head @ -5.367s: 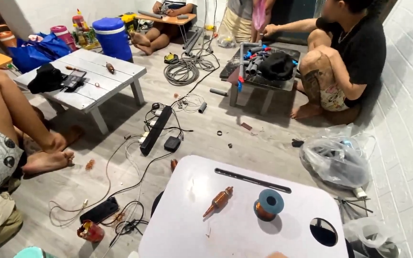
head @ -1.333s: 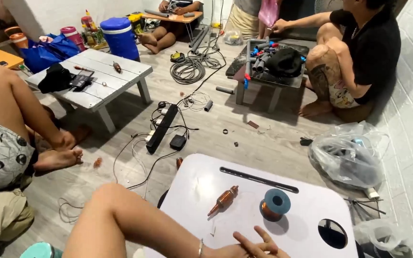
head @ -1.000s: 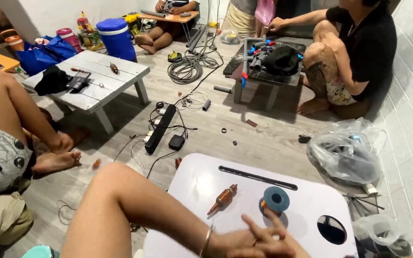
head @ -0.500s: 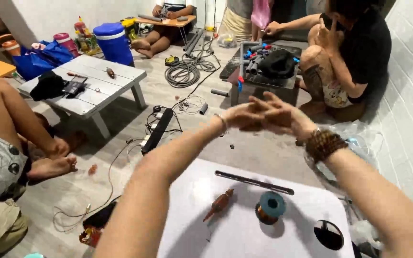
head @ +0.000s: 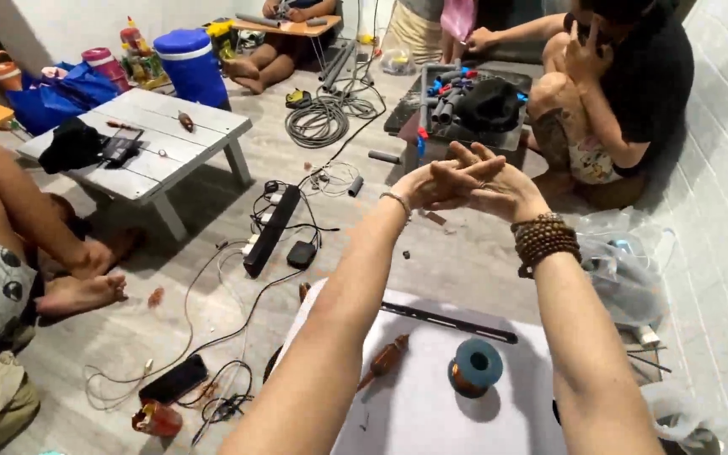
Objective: A person is manually winding copper wire around the poles of a small electric motor rotor while sitting on the floor.
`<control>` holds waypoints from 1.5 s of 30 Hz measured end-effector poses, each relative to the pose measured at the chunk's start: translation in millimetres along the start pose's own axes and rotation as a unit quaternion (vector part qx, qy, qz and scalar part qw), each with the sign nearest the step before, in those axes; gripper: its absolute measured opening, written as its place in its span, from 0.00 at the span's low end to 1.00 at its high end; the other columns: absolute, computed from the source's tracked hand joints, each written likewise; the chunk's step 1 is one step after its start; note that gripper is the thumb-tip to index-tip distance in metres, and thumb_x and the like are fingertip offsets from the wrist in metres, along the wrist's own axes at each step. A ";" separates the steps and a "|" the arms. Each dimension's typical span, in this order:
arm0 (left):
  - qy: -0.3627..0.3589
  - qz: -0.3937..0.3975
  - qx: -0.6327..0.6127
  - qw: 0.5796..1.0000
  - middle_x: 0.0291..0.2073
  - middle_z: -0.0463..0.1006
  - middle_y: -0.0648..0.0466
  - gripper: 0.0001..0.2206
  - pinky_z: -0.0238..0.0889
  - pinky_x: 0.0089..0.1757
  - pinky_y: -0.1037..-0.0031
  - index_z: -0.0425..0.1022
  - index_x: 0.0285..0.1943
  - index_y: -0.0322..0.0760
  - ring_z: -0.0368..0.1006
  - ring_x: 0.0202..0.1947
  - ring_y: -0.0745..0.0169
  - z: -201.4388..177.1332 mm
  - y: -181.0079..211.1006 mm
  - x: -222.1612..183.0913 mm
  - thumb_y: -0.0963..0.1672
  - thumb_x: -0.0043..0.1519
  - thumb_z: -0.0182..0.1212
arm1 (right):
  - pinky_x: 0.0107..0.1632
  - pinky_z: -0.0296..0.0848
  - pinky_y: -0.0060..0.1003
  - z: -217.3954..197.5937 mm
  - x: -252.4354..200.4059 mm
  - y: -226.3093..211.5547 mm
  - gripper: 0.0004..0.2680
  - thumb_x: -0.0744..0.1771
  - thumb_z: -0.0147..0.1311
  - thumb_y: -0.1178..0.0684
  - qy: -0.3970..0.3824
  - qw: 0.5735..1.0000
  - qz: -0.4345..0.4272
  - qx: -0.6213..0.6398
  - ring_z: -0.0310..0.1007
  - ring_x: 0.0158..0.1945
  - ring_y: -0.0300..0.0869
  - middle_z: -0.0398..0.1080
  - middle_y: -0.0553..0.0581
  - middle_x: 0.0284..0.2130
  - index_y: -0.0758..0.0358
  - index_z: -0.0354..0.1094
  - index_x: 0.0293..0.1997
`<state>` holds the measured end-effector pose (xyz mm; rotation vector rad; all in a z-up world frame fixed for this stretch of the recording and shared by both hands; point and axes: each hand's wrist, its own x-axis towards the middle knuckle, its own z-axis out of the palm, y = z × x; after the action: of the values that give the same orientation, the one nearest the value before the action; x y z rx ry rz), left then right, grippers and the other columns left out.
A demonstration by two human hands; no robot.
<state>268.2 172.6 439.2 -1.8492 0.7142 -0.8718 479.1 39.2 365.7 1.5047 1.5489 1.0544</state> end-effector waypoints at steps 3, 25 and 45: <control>-0.093 -0.006 -0.037 0.995 0.34 0.74 0.60 0.10 0.56 0.56 0.59 0.78 0.41 0.55 0.64 0.48 0.54 -5.9 9.5 1.9 0.54 0.59 0.60 | 0.76 0.43 0.55 39.9 -2.3 -9.2 0.16 0.66 0.49 0.38 -0.002 0.999 0.015 -0.035 0.35 0.78 0.57 0.48 0.50 0.72 0.26 0.59 0.62; -0.161 0.059 -0.050 0.984 0.59 0.61 0.65 0.21 0.53 0.63 0.59 0.63 0.63 0.67 0.62 0.60 0.53 84.5 135.4 0.9 0.54 0.59 0.47 | 0.77 0.47 0.38 2.8 -56.2 -113.8 0.27 0.59 0.58 0.29 0.089 0.954 0.171 0.228 0.50 0.73 0.44 0.49 0.54 0.69 0.43 0.62 0.61; -0.255 -0.538 -0.610 0.524 0.44 0.82 0.54 0.19 0.61 0.57 0.58 0.79 0.56 0.56 0.76 0.51 0.51 -8.0 215.6 -149.0 0.59 0.67 0.48 | 0.63 0.67 0.51 -94.5 -165.8 -198.7 0.20 0.69 0.37 0.29 -0.279 0.601 0.420 0.620 0.72 0.59 0.57 0.78 0.62 0.49 0.37 0.66 0.65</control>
<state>152.8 199.6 205.3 -3.7544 -0.6299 -0.2783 321.6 -129.5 215.2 3.2748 0.9364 -0.4805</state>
